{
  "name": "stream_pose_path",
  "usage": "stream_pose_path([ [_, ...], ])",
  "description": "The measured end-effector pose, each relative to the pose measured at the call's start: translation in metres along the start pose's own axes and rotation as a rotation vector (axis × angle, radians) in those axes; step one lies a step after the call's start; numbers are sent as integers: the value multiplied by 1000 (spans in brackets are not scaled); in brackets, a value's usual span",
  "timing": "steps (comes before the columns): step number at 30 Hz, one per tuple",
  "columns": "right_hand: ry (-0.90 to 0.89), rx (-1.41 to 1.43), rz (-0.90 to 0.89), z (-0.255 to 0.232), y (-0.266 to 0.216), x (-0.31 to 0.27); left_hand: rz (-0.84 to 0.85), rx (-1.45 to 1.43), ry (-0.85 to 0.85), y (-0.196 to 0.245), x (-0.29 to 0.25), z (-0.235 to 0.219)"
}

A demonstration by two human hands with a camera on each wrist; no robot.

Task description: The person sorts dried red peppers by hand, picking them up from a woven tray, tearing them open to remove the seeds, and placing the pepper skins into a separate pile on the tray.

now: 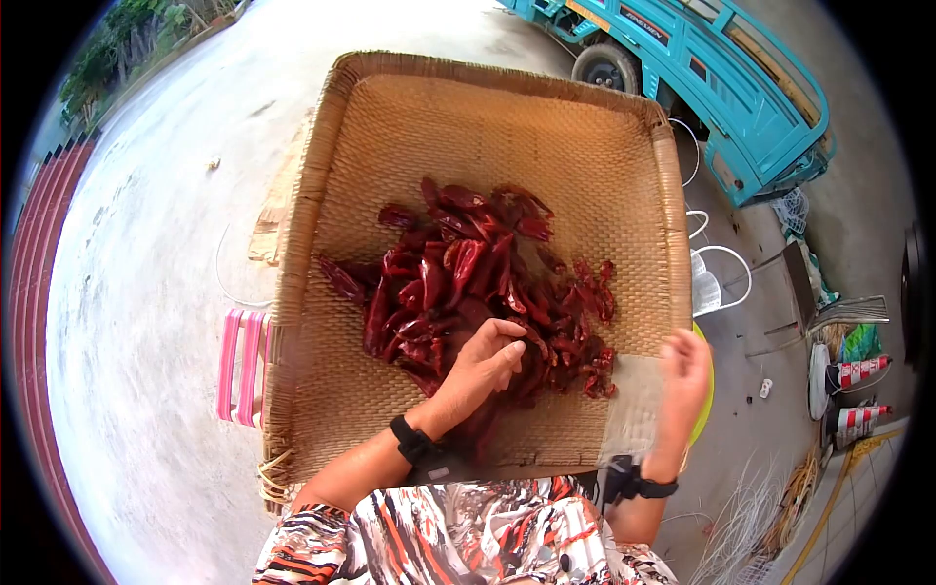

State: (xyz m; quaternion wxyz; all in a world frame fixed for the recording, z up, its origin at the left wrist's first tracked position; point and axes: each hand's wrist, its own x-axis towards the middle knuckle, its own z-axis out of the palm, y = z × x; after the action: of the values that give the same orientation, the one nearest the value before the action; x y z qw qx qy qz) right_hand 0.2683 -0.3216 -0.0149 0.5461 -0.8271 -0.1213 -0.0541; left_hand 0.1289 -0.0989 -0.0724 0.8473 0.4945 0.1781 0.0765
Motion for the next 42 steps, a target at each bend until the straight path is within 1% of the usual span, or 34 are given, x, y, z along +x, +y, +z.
stream_pose_path([
  [1,-155,65,49,26,-15,-6,3,7,11,0,0,1],
  [3,-387,-213,-235,67,-42,-19,12,13,26,1,-1,0],
  [5,-414,-366,-559,102,-47,-17,25,6,40,0,-2,-1],
  [8,-472,-434,-620,135,-40,-9,48,-40,63,-2,0,-3],
  [11,-455,-333,-629,136,-29,-3,65,-56,61,-8,4,-6],
  [12,-423,-255,-557,128,-34,-5,60,-51,55,-9,4,-7],
  [13,-462,-164,-424,119,-31,-6,69,-48,63,-9,3,-7],
  [15,-422,47,-203,101,-26,-11,83,-44,72,-7,3,-4],
  [16,-407,100,-159,91,-30,-14,88,-36,75,-5,1,-2],
  [17,-403,169,-69,83,-34,-18,93,-25,74,0,-2,0],
  [19,-450,304,22,75,-29,-26,112,-7,60,3,-2,0],
  [21,-507,354,64,72,-29,-33,139,7,43,4,-2,-2],
  [22,-538,381,86,72,-29,-36,139,-31,17,4,-1,-4],
  [25,-545,395,93,74,-26,-41,140,27,19,2,1,-4],
  [28,-576,451,130,77,-20,-38,77,-45,13,-1,4,-8],
  [31,-563,486,156,75,-17,-38,41,-127,-49,0,5,-11],
  [34,-553,516,195,70,-18,-37,-59,-208,-203,10,2,-12],
  [37,-544,538,216,61,-13,-36,-79,-296,-288,1,5,-10],
  [38,-513,507,188,56,-11,-35,-58,-234,-280,1,5,-8],
  [39,-453,405,167,49,-11,-33,-54,-154,-252,4,3,-5],
  [40,-239,331,97,37,-11,-29,-48,-77,-221,11,-1,-1],
  [41,-166,266,66,25,-15,-23,-44,0,-195,14,-3,1],
  [42,-66,110,-52,8,6,-12,-59,9,-225,14,-2,-2],
])
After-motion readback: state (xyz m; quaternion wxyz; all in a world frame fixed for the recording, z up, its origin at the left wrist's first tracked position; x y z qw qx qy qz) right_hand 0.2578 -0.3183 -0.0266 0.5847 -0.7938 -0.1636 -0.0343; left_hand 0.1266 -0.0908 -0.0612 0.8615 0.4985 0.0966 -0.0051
